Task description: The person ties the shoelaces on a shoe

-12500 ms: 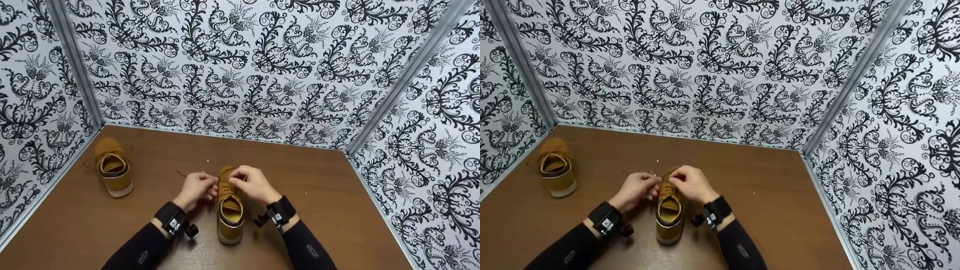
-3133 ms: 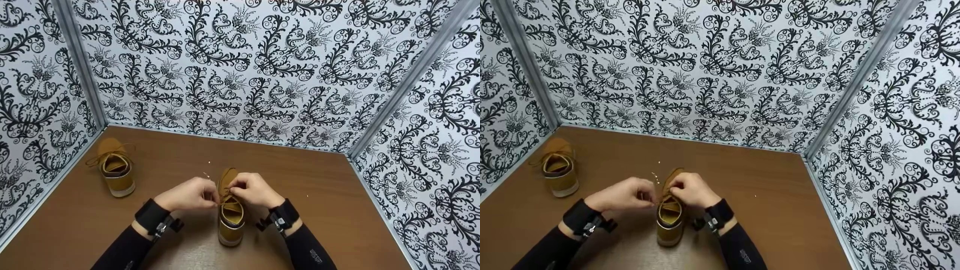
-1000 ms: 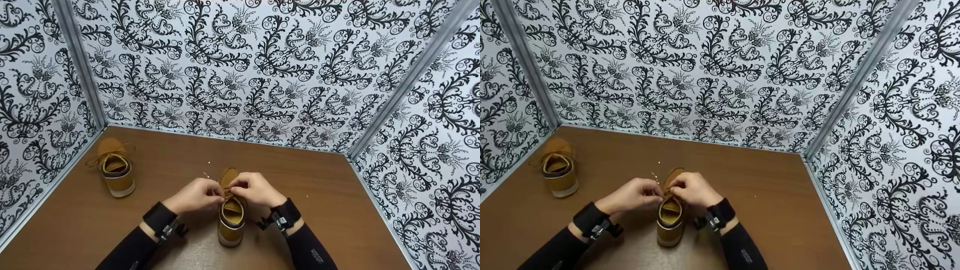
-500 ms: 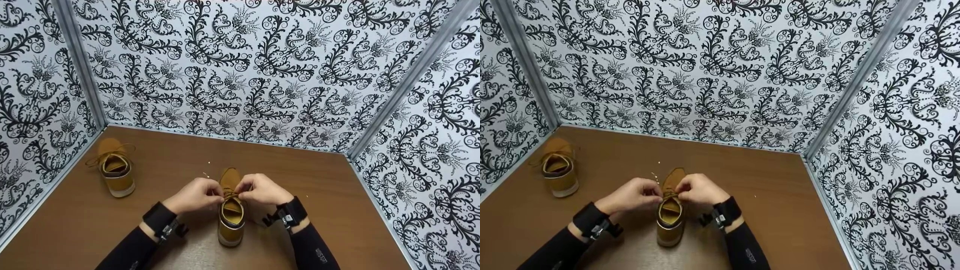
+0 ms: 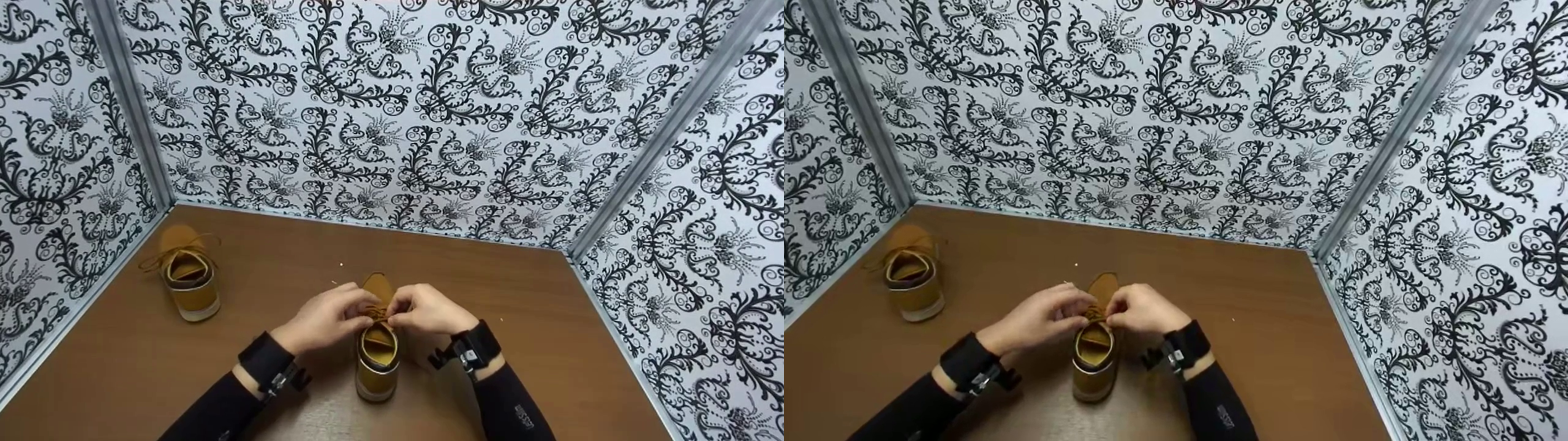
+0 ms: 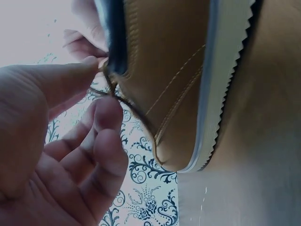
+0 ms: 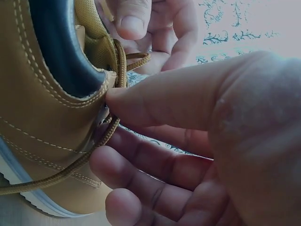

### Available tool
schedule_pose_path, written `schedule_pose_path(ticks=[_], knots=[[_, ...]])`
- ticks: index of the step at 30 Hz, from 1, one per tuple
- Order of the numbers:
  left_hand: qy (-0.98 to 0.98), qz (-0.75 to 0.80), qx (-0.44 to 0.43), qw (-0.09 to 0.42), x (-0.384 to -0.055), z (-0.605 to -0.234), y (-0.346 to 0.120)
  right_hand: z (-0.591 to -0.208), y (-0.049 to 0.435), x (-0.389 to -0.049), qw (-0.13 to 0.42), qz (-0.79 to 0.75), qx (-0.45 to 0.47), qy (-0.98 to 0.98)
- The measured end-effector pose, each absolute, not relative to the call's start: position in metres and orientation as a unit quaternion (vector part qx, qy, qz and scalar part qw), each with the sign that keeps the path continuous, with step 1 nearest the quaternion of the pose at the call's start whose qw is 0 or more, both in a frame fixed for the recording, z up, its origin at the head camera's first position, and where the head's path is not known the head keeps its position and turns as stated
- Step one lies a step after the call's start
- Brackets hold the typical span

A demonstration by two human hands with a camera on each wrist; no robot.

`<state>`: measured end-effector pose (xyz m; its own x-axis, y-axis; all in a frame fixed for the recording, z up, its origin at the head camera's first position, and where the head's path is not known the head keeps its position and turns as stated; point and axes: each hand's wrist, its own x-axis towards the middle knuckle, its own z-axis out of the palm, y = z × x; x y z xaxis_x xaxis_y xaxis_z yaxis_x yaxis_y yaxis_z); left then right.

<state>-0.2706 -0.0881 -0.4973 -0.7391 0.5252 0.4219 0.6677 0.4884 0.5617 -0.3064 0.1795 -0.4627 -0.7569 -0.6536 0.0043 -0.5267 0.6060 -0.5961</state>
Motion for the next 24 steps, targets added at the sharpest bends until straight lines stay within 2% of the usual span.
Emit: schedule_pose_path(ticks=[3,8,24], knots=[[-0.858,-0.351,-0.356,0.120,-0.2685,-0.4987,-0.0851,-0.4623,0.1798,-0.3062,0.111,-0.295,-0.333,0.889],[-0.853,-0.361,-0.354,0.130,-0.2688,-0.5010,-0.0835,-0.4623,0.1823,-0.3077,0.115,-0.293,-0.338,0.887],[-0.856,-0.377,-0.339,0.098,-0.2695,-0.5005,-0.0838,-0.4611,0.1882,-0.3097,0.145,-0.281,-0.331,0.889]])
